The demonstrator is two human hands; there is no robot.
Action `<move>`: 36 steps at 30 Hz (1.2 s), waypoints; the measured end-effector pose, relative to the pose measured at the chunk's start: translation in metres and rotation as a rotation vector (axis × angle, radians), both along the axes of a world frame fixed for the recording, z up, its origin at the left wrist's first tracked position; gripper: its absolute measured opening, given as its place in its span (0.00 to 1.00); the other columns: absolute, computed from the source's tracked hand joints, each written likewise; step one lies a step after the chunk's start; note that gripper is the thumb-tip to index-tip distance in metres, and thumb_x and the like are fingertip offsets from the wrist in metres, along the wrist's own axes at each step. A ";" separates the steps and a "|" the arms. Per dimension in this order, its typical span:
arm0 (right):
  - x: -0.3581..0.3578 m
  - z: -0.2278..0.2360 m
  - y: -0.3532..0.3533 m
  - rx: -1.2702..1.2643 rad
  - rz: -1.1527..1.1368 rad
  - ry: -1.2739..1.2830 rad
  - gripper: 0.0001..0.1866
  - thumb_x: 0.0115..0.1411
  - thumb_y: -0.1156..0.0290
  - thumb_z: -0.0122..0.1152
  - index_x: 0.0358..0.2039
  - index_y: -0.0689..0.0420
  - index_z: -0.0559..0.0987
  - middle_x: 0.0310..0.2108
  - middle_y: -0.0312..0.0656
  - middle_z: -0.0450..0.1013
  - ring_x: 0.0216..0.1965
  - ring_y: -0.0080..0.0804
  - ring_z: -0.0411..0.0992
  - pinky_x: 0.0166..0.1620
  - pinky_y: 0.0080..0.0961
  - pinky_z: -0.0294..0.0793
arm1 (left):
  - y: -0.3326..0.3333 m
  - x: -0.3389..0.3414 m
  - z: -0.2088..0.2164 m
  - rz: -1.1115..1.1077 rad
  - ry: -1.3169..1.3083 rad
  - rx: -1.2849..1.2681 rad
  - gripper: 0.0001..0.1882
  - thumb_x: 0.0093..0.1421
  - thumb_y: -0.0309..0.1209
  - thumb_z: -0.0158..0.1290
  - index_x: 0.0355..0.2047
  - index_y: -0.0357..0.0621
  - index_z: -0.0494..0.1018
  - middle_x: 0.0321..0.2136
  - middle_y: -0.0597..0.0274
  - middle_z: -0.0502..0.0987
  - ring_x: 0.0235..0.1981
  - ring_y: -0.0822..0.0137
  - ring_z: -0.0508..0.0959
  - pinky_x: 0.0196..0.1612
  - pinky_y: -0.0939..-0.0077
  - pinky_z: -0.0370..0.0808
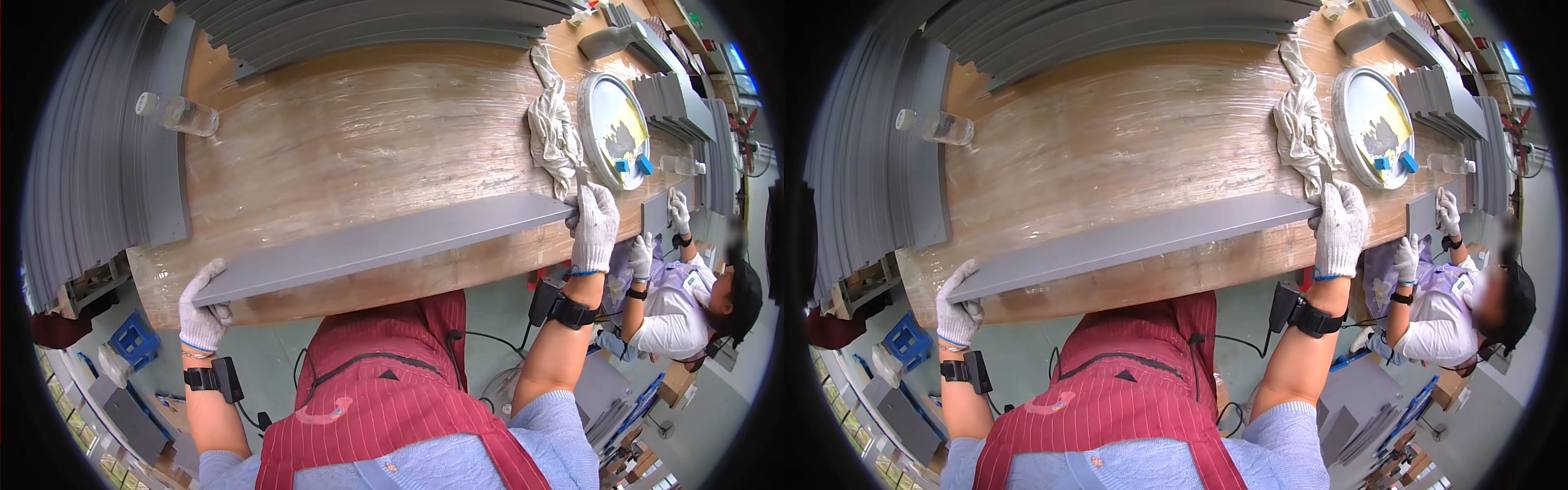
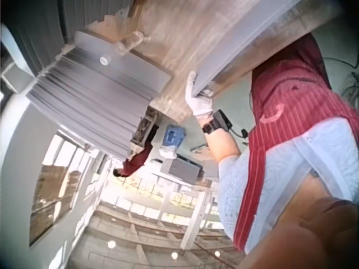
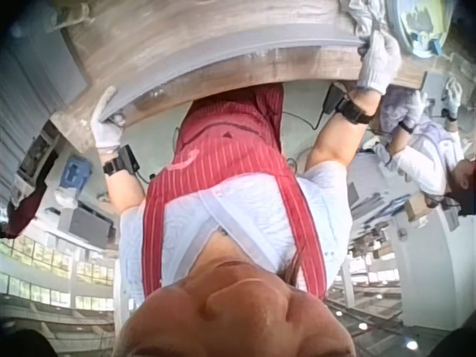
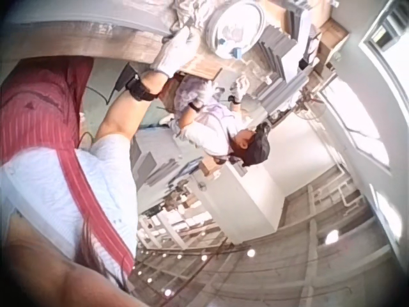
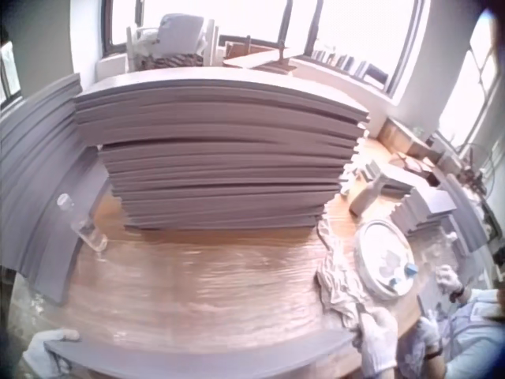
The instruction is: The person cleans and sands gray metal panels on a wooden workbench. They wipe the panels with a white cloth, apply a liquid from a bottle, and use a blue sanding block to smooth the edges and surfaces. The person handles the panels one at a time, flipping them over to treat different sides.
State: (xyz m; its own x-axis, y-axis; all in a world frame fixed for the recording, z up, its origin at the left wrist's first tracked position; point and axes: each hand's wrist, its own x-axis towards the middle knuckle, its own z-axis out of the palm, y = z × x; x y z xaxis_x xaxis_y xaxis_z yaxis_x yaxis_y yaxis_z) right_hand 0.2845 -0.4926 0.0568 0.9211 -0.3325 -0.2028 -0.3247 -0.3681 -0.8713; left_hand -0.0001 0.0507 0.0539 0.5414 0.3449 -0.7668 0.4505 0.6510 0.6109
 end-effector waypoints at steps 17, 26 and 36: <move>0.018 -0.106 0.022 -0.160 -0.178 -0.241 0.12 0.69 0.68 0.61 0.45 0.65 0.82 0.41 0.47 0.80 0.41 0.36 0.78 0.49 0.31 0.76 | 0.000 0.018 -0.081 0.025 -0.031 0.217 0.38 0.67 0.36 0.61 0.68 0.25 0.59 0.62 0.48 0.72 0.62 0.60 0.72 0.66 0.67 0.67; -0.022 -0.119 0.039 -0.836 -0.026 -0.313 0.12 0.63 0.69 0.66 0.46 0.57 0.85 0.42 0.50 0.81 0.44 0.46 0.80 0.51 0.37 0.78 | -0.023 0.036 -0.100 0.085 0.022 0.350 0.35 0.67 0.37 0.60 0.66 0.28 0.62 0.60 0.51 0.72 0.61 0.63 0.71 0.67 0.67 0.66; -0.015 -0.115 0.072 -0.854 0.022 -0.379 0.14 0.63 0.69 0.63 0.49 0.52 0.83 0.38 0.47 0.79 0.38 0.48 0.80 0.42 0.40 0.80 | -0.025 0.039 -0.096 0.056 0.031 0.405 0.38 0.68 0.38 0.60 0.69 0.26 0.58 0.63 0.49 0.70 0.63 0.62 0.71 0.67 0.66 0.67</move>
